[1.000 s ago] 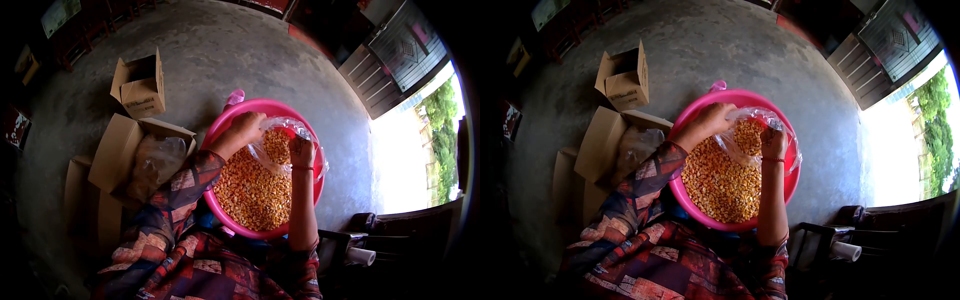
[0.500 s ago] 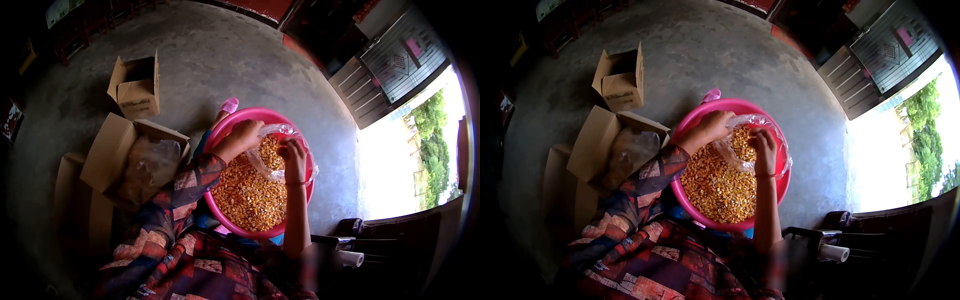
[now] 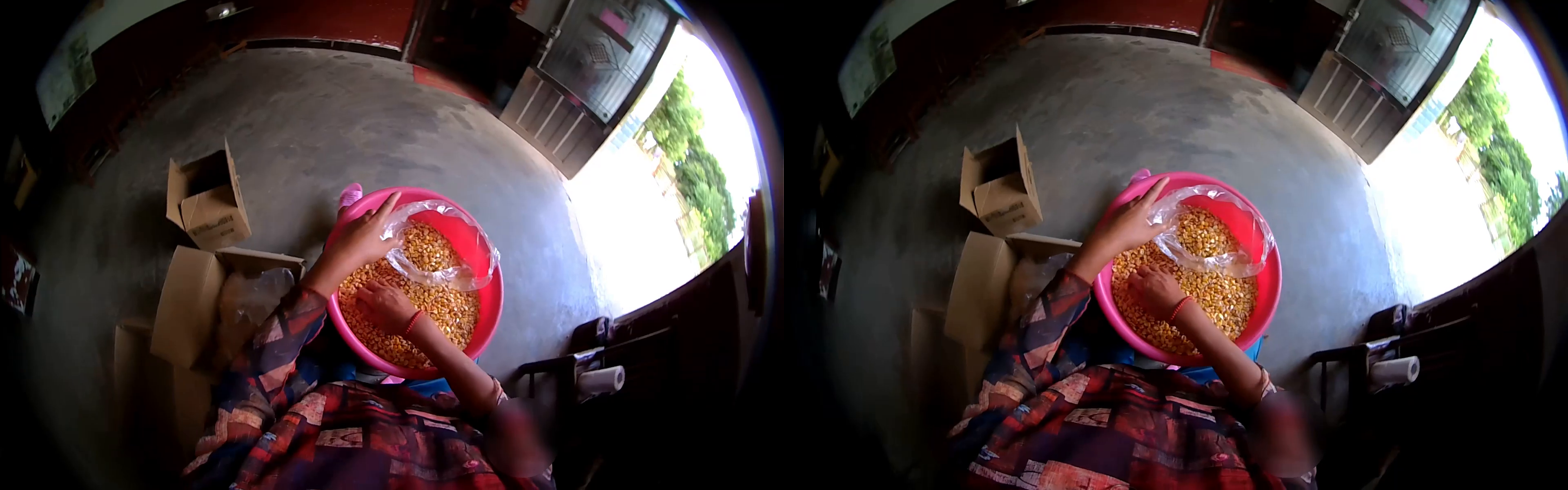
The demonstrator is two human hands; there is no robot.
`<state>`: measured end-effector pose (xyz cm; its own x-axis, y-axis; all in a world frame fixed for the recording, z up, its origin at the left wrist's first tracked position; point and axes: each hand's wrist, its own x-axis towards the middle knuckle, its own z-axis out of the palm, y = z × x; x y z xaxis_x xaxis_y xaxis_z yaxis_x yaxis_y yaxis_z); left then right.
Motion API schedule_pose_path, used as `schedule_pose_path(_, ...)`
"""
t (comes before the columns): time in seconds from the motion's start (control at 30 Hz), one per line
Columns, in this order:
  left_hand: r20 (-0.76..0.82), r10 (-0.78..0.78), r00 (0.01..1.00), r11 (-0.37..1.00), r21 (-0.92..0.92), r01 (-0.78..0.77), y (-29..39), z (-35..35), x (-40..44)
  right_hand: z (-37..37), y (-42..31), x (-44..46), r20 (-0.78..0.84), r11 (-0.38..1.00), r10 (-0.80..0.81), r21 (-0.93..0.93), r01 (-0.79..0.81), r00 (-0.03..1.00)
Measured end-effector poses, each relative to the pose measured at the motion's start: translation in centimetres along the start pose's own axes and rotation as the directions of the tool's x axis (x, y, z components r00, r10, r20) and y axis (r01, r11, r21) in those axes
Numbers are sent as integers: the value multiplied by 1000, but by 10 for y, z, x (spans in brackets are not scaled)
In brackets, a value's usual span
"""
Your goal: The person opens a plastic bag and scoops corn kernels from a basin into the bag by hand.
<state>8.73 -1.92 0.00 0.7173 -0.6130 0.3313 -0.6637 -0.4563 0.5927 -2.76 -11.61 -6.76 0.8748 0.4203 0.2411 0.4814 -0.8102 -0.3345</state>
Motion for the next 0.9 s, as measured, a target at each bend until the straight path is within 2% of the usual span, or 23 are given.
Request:
schedule_pose_path(0.03, -35, 53, 998, 996, -76, -55, -5, 4, -7, 1, 0, -1, 34, 998, 13, 57, -15, 999)
schedule_pose_path(0.07, -17, 69, 997, 995, -69, -70, -7, 5, -13, 3, 0, -2, 69, 993, 22, 118, -30, 997)
schedule_pose_path(0.13, -76, 153, 985, 968, -188, -165, -10, 5, -24, 9, -1, -4, -33, 990, 2, 143, 3, 999)
schedule_pose_path(0.2, -90, 204, 975, 970, -114, -214, -2, 1, -29, 5, -3, -2, 15, 992, -4, 130, 2, 1000)
schedule_pose_path(0.27, -8, 13, 1000, 953, -303, -15, 0, 0, -31, 14, 1, -3, -31, 991, 30, 128, -26, 999)
schedule_pose_path(0.3, 50, -72, 996, 958, -274, 83, 1, -2, -31, 14, 1, -2, -56, 992, 50, 120, -43, 997)
schedule_pose_path(0.33, 65, -52, 997, 963, -262, 68, 1, -3, -30, 14, 3, -2, -80, 991, 64, 124, -54, 995)
schedule_pose_path(0.4, 70, -102, 992, 993, -58, 106, -4, 1, -29, 12, 4, -3, -282, 936, 78, 350, 27, 956)
schedule_pose_path(0.43, -17, -29, 999, 999, -27, 29, -7, 4, -30, 7, -1, -2, -391, 900, 118, 430, 67, 913)
schedule_pose_path(0.47, 2, -10, 1000, 1000, -12, 11, -12, 5, -30, 5, -1, 0, -413, 898, 135, 434, 65, 901)
schedule_pose_path(0.5, 150, -49, 987, 983, -166, 75, -10, 2, -28, 2, 2, 2, -308, 701, 320, 713, -5, 896)
schedule_pose_path(0.53, 300, -71, 951, 938, -304, 166, -9, 0, -27, -15, -5, 6, -148, 415, 451, 908, -61, 880)
schedule_pose_path(0.57, 267, -61, 962, 932, -331, 151, -4, -1, -29, -34, -15, 0, 56, 70, 583, 990, -119, 810)
schedule_pose_path(0.6, 278, -57, 959, 935, -322, 149, -3, -1, -30, -35, -6, -3, 51, 62, 589, 992, -108, 806)
schedule_pose_path(0.63, 226, -72, 971, 924, -351, 150, -2, -1, -31, -33, 4, -9, 225, -224, 509, 967, -124, 831)
schedule_pose_path(0.67, 171, -90, 981, 913, -381, 150, -3, 0, -32, -30, 11, -12, 366, -488, 377, 859, -153, 851)
schedule_pose_path(0.7, 148, -122, 982, 876, -448, 176, -4, 2, -33, -36, 4, -10, 385, -377, 428, 898, -226, 818)
schedule_pose_path(0.73, 153, -121, 981, 878, -445, 177, -5, 1, -34, -34, 3, -11, 384, -381, 430, 898, -221, 817)
schedule_pose_path(0.8, 76, -98, 992, 905, -408, 120, -7, 0, -33, -35, 0, -11, 415, -311, 233, 889, -337, 880)
schedule_pose_path(0.83, 74, -94, 993, 906, -408, 116, -8, 0, -34, -38, -3, -11, 424, -346, 146, 869, -355, 894)
schedule_pose_path(0.9, 37, -110, 993, 901, -418, 116, -6, -1, -34, -50, -7, -8, 398, -358, 156, 876, -324, 904)
